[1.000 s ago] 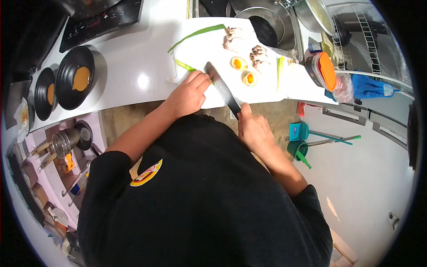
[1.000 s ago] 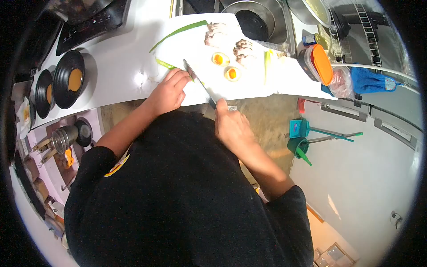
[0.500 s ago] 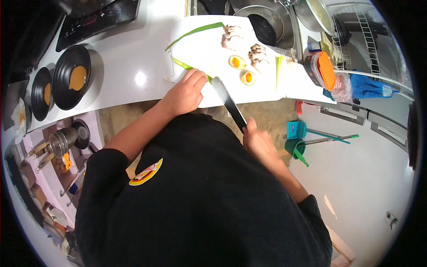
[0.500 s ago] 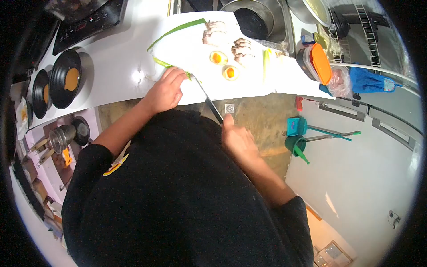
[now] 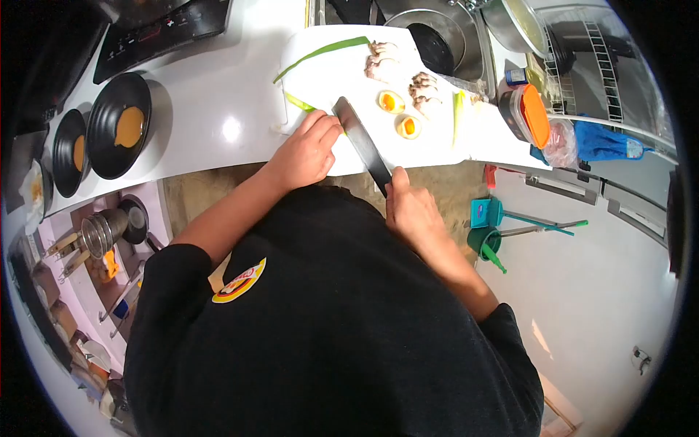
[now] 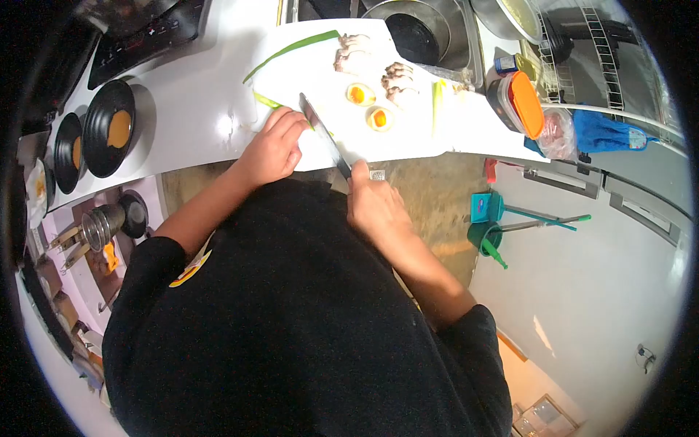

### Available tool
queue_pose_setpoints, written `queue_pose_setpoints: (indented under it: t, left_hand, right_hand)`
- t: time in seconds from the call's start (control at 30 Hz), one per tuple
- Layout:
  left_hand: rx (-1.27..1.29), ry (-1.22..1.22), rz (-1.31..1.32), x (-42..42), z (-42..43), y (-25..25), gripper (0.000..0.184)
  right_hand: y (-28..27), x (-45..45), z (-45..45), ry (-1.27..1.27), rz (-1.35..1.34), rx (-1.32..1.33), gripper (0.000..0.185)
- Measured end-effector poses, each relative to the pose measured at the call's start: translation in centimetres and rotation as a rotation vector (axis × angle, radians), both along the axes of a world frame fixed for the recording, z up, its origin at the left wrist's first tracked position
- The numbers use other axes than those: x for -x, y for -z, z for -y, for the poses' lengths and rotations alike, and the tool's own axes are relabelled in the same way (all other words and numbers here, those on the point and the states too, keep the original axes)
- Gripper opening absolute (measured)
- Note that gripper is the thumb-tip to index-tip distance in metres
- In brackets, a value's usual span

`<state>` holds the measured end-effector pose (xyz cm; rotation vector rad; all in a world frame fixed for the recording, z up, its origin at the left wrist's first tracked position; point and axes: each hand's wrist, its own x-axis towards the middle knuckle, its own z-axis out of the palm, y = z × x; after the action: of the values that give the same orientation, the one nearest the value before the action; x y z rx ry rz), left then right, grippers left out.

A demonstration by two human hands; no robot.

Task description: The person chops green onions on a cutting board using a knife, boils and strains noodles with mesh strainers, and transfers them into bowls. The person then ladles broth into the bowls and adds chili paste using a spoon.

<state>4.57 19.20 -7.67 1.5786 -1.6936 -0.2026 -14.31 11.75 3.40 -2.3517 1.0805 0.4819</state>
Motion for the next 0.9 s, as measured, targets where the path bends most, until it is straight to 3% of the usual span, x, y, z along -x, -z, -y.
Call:
queue_pose_setpoints:
  t: [0.3, 0.33, 0.4, 0.53, 0.63, 0.7, 0.9]
  left_hand:
    - [-0.027, 0.013, 0.009, -0.2, 0.0, 0.4, 0.041]
    - [-0.033, 0.007, -0.007, -0.1, -0.1, 0.3, 0.040]
    - [-0.037, -0.002, -0.017, -0.2, -0.2, 0.0, 0.040]
    - [-0.021, 0.019, -0.034, -0.3, 0.2, -0.1, 0.039]
    - [0.009, 0.006, -0.035, -0.1, 0.0, 0.3, 0.038]
    - [0.010, -0.004, -0.026, -0.1, 0.0, 0.2, 0.038]
    - [-0.023, -0.014, 0.012, -0.2, 0.0, 0.0, 0.040]
  right_hand:
    - [-2.8, 2.9, -0.5, 0.060, -0.152, -0.074, 0.016]
    - [-2.2, 2.6, -0.3, 0.065, -0.146, -0.069, 0.016]
    - [-0.3, 1.9, 0.0, -0.091, 0.163, 0.111, 0.017]
    - [0.6, 0.1, 0.0, -0.069, 0.098, 0.141, 0.018]
    - [0.1, -0.2, -0.2, 0.012, -0.049, -0.009, 0.017]
    - [1.1, 0.3, -0.3, -0.053, 0.094, 0.135, 0.017]
    - [0.5, 0.0, -0.3, -0.057, 0.125, 0.132, 0.018]
